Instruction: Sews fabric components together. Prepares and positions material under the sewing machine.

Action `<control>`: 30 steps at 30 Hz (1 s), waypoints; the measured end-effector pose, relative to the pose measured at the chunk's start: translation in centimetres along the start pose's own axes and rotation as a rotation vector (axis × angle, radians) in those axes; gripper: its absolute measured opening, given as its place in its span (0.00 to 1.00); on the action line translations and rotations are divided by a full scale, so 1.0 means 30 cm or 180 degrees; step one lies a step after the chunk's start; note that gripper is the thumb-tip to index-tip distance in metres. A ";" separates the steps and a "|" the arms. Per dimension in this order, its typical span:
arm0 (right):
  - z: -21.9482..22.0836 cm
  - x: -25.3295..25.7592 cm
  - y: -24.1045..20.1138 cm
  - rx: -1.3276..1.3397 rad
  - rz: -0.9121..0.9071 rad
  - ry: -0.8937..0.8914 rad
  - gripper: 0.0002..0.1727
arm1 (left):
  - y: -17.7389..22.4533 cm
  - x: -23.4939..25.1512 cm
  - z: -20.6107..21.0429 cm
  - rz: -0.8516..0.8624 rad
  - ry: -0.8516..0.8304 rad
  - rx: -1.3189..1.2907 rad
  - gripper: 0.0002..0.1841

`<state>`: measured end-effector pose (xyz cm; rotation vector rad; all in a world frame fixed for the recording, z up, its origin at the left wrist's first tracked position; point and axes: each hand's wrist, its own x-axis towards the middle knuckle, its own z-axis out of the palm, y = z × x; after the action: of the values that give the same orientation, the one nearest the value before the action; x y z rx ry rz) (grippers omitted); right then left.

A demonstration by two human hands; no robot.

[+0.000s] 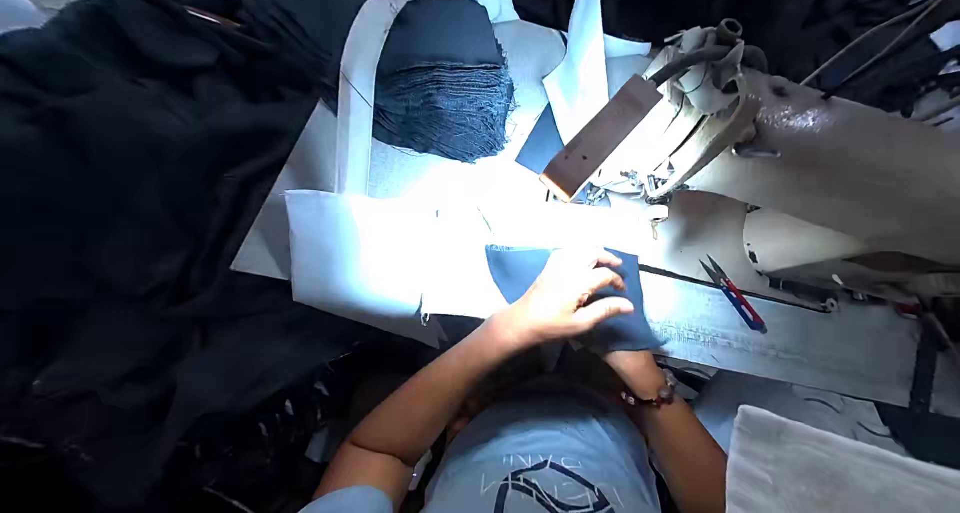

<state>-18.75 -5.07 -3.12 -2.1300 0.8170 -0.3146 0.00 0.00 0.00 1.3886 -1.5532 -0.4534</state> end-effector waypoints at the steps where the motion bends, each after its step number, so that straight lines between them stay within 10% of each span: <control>1: 0.012 -0.005 0.048 -0.0083 -0.0108 0.0074 0.18 | -0.019 0.010 -0.004 -0.0037 -0.0075 0.0275 0.19; 7: -0.030 0.030 -0.122 -0.0725 0.0927 -0.0614 0.23 | -0.066 0.033 -0.081 -0.0595 -0.0413 0.1228 0.29; 12: -0.002 0.000 -0.038 0.0624 0.0606 -0.0032 0.18 | -0.059 0.028 -0.086 -0.0511 -0.0200 0.1370 0.30; 17: 0.006 0.052 -0.041 -0.1462 -0.0991 -0.0117 0.09 | -0.126 0.089 -0.164 -0.0363 -0.0739 0.1096 0.21; 20: -0.032 0.107 -0.089 -0.0965 -0.0645 -0.0505 0.07 | -0.147 0.152 -0.225 -0.0881 -0.1370 0.0951 0.21; 24: -0.090 0.158 -0.070 -0.0676 -0.2015 -0.0789 0.07 | -0.140 0.111 -0.256 -0.1033 -0.1445 0.1272 0.24; 30: -0.148 0.066 -0.030 -0.0434 -0.1402 -0.0276 0.24 | -0.009 -0.148 -0.221 -0.1545 -0.0507 0.1539 0.27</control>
<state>-18.96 -8.64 0.30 -2.4252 0.3193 -0.3984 5.11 6.02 1.08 2.1701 -1.5032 -0.5053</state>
